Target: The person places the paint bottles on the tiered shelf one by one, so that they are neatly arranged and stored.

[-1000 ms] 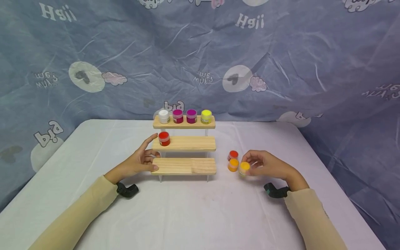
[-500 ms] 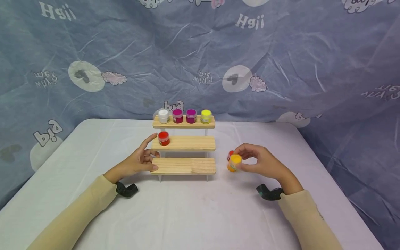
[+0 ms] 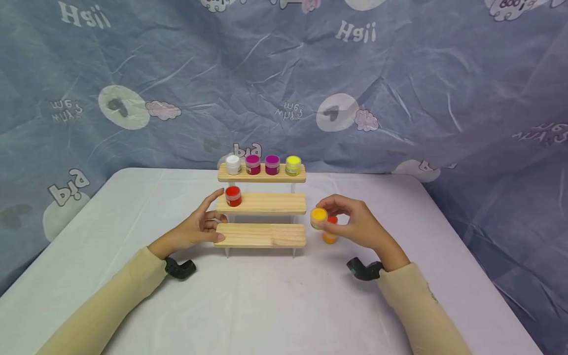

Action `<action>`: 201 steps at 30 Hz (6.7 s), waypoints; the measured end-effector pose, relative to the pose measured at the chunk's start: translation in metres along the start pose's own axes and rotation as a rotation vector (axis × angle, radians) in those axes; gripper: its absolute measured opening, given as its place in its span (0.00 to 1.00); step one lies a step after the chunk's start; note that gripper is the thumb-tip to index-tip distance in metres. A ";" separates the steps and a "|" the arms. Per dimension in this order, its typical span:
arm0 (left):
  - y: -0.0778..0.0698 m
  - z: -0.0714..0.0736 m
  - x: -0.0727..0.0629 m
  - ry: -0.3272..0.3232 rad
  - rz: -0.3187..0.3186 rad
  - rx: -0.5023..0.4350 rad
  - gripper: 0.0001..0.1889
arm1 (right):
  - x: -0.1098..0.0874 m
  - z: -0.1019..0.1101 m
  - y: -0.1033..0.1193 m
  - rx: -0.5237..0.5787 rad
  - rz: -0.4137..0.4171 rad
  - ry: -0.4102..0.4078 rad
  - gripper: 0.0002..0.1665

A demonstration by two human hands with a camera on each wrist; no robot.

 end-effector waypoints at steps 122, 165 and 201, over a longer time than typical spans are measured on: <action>0.002 0.001 0.003 -0.003 -0.011 -0.007 0.64 | 0.024 0.003 -0.052 0.499 -0.242 -0.089 0.15; -0.001 0.000 0.002 -0.017 0.010 0.009 0.63 | -0.008 -0.003 -0.121 0.328 -0.390 0.148 0.26; 0.000 0.001 0.000 -0.007 0.011 -0.008 0.63 | 0.017 0.007 -0.050 0.305 -0.345 -0.018 0.27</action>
Point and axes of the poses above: each hand's wrist, its own x-axis towards the middle knuckle, its own z-axis out of the back of the hand, y = z × x, the point moved 3 cm from there along x, towards the middle knuckle, and after that the axes turned 9 degrees about y, right-handed, at the moved point
